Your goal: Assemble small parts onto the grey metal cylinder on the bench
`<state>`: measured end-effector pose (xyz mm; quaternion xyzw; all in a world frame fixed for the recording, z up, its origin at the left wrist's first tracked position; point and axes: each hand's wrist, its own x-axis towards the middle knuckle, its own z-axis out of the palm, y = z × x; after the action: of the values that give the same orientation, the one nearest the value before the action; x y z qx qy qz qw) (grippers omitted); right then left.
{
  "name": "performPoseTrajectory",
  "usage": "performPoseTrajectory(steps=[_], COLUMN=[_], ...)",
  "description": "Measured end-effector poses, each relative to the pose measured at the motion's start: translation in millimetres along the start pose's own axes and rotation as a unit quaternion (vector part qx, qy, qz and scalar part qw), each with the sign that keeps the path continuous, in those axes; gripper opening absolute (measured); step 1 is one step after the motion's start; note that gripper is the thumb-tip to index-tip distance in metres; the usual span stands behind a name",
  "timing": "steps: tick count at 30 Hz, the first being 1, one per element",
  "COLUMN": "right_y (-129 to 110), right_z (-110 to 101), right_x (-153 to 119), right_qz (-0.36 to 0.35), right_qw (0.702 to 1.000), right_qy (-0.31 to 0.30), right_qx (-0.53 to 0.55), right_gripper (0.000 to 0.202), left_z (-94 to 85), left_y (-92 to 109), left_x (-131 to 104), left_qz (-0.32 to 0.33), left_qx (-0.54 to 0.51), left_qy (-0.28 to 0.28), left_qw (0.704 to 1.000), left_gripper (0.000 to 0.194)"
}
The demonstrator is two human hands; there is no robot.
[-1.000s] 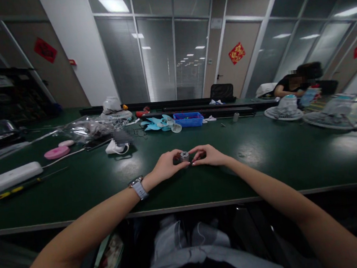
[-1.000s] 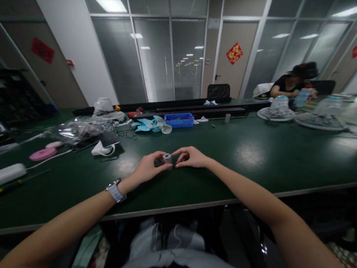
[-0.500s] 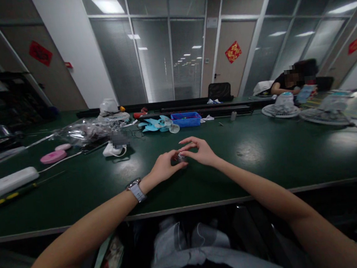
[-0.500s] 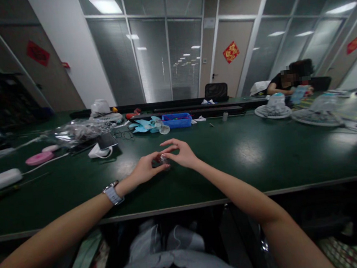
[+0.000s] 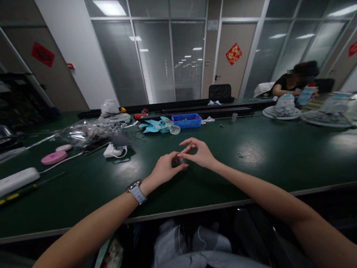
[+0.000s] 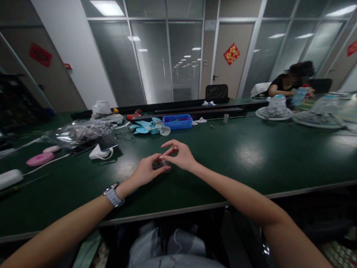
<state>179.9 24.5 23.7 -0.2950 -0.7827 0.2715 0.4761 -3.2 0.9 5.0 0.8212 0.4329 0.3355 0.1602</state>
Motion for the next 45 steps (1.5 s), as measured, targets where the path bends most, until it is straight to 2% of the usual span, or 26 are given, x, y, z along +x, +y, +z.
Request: performPoseTrajectory(steps=[7,10,14,22,27,29,33,35,38,41,43,45], right_y=[-6,-6,-3,0,4,10,27,34,39,39,38,36], right_z=[-7,-7,-4,-2,-17,-29,-48,-51,-50,-49,-49,-49], right_x=[-1,-3,-3,1,0,-3,-10,-11,-10,-10,-11,-10], right_qz=[-0.028,-0.036,-0.037,-0.005,0.010,0.015,0.080,0.100,0.110,0.116,0.119,0.109], right_qw=[0.997,0.995,0.998,1.000,1.000,1.000,0.981,0.971,0.965,0.963,0.965,0.975], right_qy=[-0.075,-0.088,-0.060,-0.023,0.015,-0.024,-0.177,-0.219,-0.238,-0.243,-0.231,-0.194], right_qx=[-0.016,-0.004,-0.005,0.010,0.025,0.008,-0.007,-0.007,-0.002,0.014,0.020,0.014], right_gripper=[0.036,0.041,0.049,0.039,0.043,0.048,0.063,0.070,0.078,0.074,0.067,0.061], left_z=[-1.2,-1.3,-1.5,-2.8,-2.3,-2.2,-2.6,-3.0,-3.5,-3.3,-2.9,-2.5], left_y=[0,0,1,5,4,4,5,5,5,5,4,4], left_x=[0,0,0,-1,-1,-2,-2,-2,-2,-2,-2,-2], left_qz=[0.006,0.008,0.007,0.001,-0.003,-0.002,-0.009,-0.010,-0.010,-0.010,-0.010,-0.012], left_qx=[0.034,0.041,0.043,0.041,0.015,0.013,0.017,0.017,0.014,0.012,0.010,0.008], left_qy=[0.007,0.007,0.012,0.013,0.010,0.008,0.011,0.012,0.012,0.010,0.009,0.009], left_qw=[0.999,0.999,0.999,0.999,1.000,1.000,1.000,1.000,1.000,1.000,1.000,1.000], left_gripper=[0.039,0.041,0.042,0.039,0.040,0.040,0.041,0.040,0.040,0.041,0.041,0.041])
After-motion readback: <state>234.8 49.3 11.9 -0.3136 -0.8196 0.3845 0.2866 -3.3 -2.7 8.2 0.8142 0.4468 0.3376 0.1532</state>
